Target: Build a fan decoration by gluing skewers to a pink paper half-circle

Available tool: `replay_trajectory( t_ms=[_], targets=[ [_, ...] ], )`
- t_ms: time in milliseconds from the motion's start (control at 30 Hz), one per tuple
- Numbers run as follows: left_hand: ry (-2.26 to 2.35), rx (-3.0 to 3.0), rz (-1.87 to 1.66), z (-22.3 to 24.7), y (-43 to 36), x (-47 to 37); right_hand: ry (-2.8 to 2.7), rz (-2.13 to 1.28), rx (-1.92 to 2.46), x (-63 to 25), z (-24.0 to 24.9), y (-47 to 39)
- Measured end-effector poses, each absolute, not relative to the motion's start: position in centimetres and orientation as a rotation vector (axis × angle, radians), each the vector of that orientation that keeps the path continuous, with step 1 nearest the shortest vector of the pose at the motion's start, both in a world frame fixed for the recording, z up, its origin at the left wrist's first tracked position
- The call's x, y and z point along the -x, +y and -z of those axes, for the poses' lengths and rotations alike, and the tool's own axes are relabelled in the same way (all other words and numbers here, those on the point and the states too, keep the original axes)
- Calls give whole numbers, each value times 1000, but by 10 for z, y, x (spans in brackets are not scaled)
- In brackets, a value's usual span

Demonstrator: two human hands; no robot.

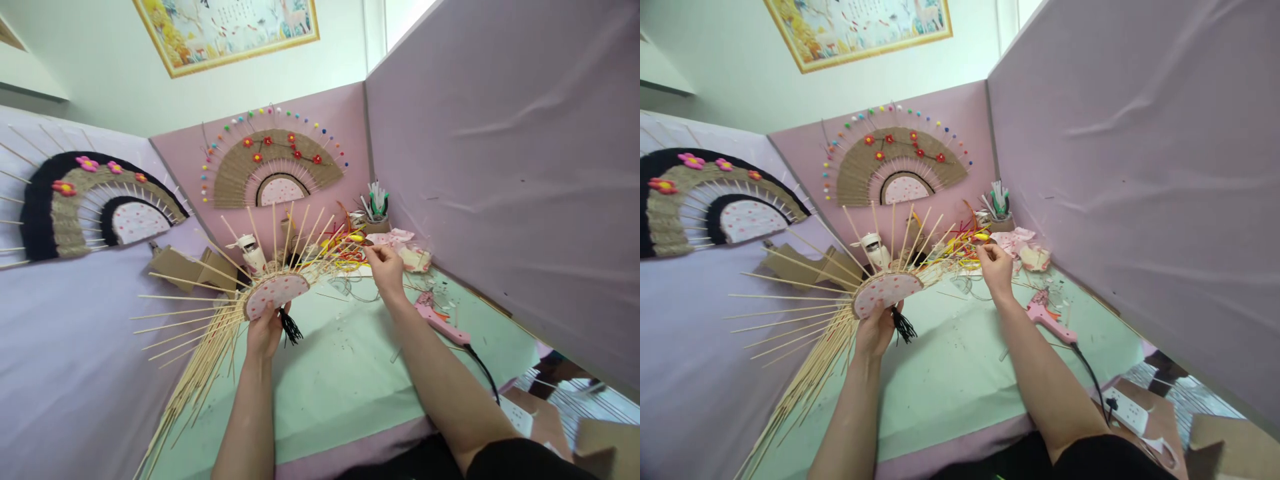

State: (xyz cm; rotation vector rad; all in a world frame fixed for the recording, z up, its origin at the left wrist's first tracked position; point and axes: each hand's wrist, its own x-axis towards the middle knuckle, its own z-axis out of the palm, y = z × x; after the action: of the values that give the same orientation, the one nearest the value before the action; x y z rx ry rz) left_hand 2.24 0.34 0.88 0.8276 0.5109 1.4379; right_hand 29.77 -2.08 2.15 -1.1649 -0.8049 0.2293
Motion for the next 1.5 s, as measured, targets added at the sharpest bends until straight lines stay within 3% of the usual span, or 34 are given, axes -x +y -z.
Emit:
replay_trajectory(
  t_ms=[333,600,933,1200,1500],
  targets=[
    [470,-828,-1580,-9,2,-20,-1564,-625,1403,-262,2,-20],
    [461,-746,-1534,-9,1,-21,-1980,-716,1352,-210,13,-37],
    [448,-729,-1499,-9,1,-17,-1795,-465,1278,-223,1,-36],
    [410,-586,-1324,-6,-5,-23,-1641,-634,930,-217,-8,-42],
    [440,-648,-1223,1,-9,-32,-1421,-759,849,-203,-3,-44]
  ],
)
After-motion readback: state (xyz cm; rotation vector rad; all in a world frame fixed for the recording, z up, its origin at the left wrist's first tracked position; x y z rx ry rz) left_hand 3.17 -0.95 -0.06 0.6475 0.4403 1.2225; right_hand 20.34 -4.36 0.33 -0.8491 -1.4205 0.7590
